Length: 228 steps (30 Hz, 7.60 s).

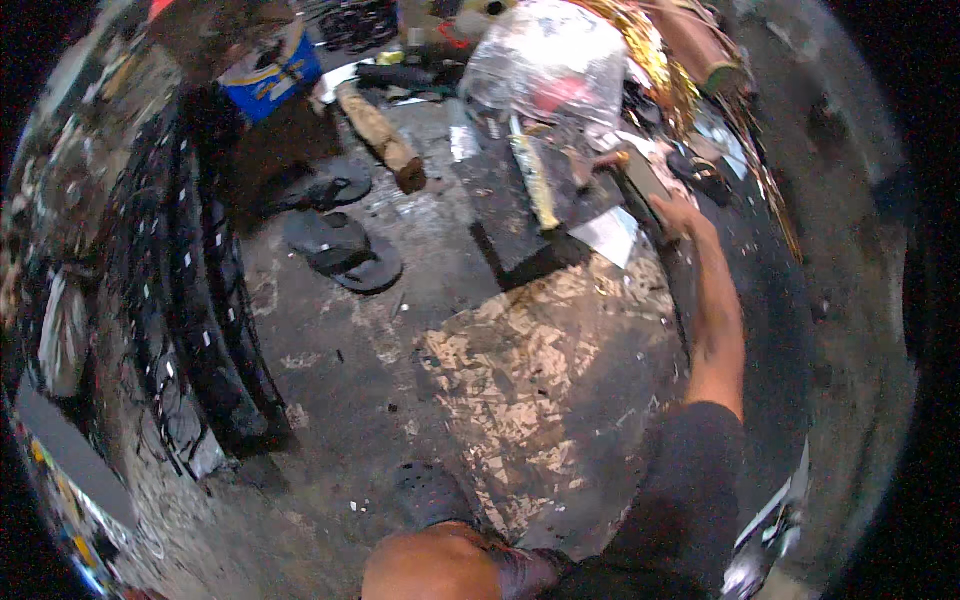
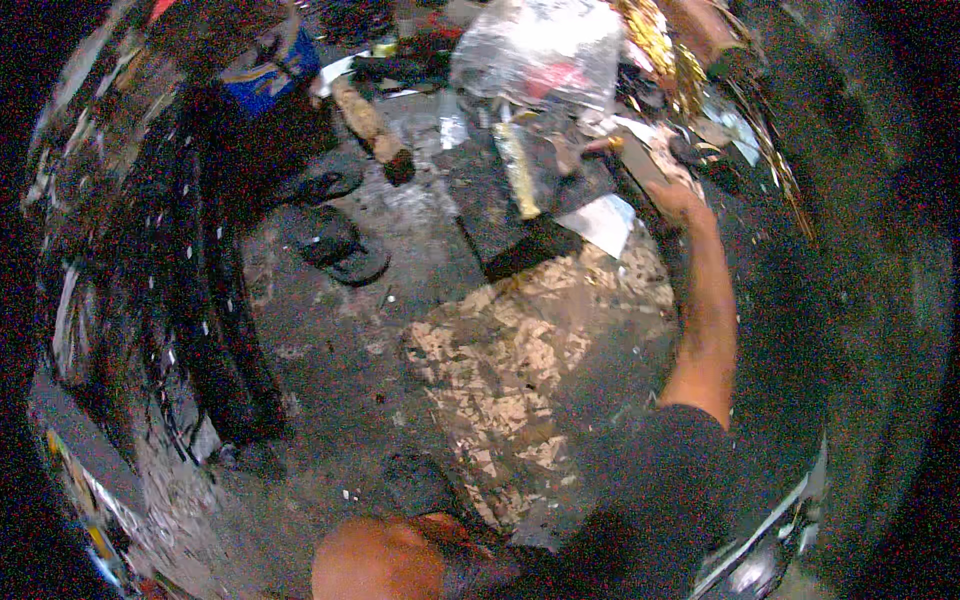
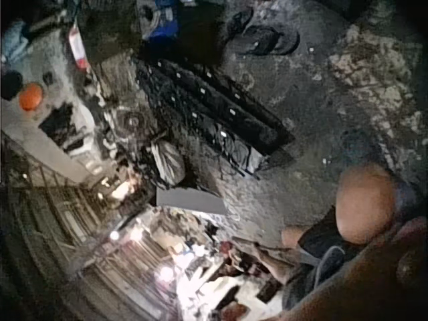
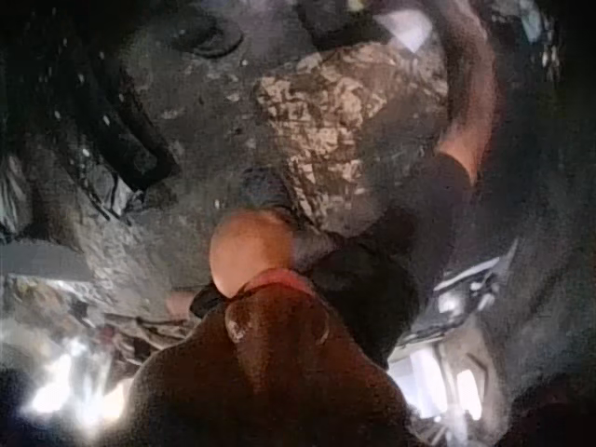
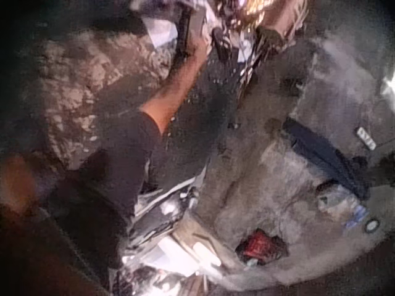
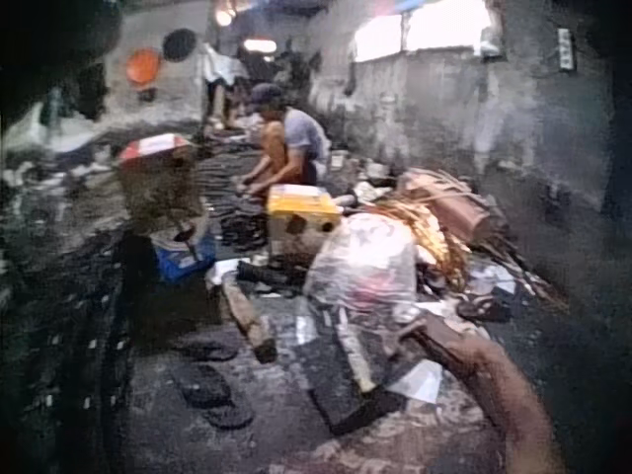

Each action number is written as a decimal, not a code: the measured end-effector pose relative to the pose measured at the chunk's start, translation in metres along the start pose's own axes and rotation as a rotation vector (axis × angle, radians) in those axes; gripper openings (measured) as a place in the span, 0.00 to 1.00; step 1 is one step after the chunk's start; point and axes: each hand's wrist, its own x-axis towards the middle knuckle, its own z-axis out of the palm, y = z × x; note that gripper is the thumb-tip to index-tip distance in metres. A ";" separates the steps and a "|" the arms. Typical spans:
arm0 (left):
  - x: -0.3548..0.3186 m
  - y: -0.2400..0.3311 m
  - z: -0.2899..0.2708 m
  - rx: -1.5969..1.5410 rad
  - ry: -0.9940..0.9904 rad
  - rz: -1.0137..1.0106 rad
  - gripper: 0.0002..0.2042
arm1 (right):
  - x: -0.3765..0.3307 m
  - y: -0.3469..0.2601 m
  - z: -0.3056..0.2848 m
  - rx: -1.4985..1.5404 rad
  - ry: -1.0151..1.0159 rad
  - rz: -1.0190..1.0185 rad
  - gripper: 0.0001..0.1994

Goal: The person sits on the floor and uses a knife to cut flip-flops from a large connected sheet of rubber material. They repeatedly slice along the outlines of the sandals, separating individual units and placing them aside.

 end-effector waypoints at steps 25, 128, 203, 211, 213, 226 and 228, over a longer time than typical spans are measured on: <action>-0.143 -0.142 -0.237 -0.347 0.398 0.100 0.21 | -0.433 -0.275 0.322 1.774 -0.668 -0.141 0.24; -0.098 -0.234 0.158 -2.134 -0.027 -0.946 0.20 | -0.453 -0.203 0.310 0.691 -0.119 -0.384 0.19; -0.208 -0.246 -0.071 -1.758 0.916 -0.431 0.24 | -0.642 -0.309 0.302 0.692 -0.043 -1.267 0.18; -0.296 -0.219 -0.035 -1.593 1.144 -0.656 0.25 | -0.747 -0.588 0.440 0.445 -0.494 -0.904 0.34; -0.304 -0.219 -0.037 -1.648 1.147 -0.614 0.24 | -0.759 -0.627 0.473 0.450 -0.371 -0.746 0.35; -0.278 -0.084 -0.027 -2.031 0.694 -0.314 0.18 | -0.626 -0.662 0.247 1.036 -0.089 -1.088 0.29; -0.261 -0.083 -0.011 -2.034 0.667 -0.398 0.17 | -0.607 -0.643 0.239 1.023 -0.446 -0.740 0.31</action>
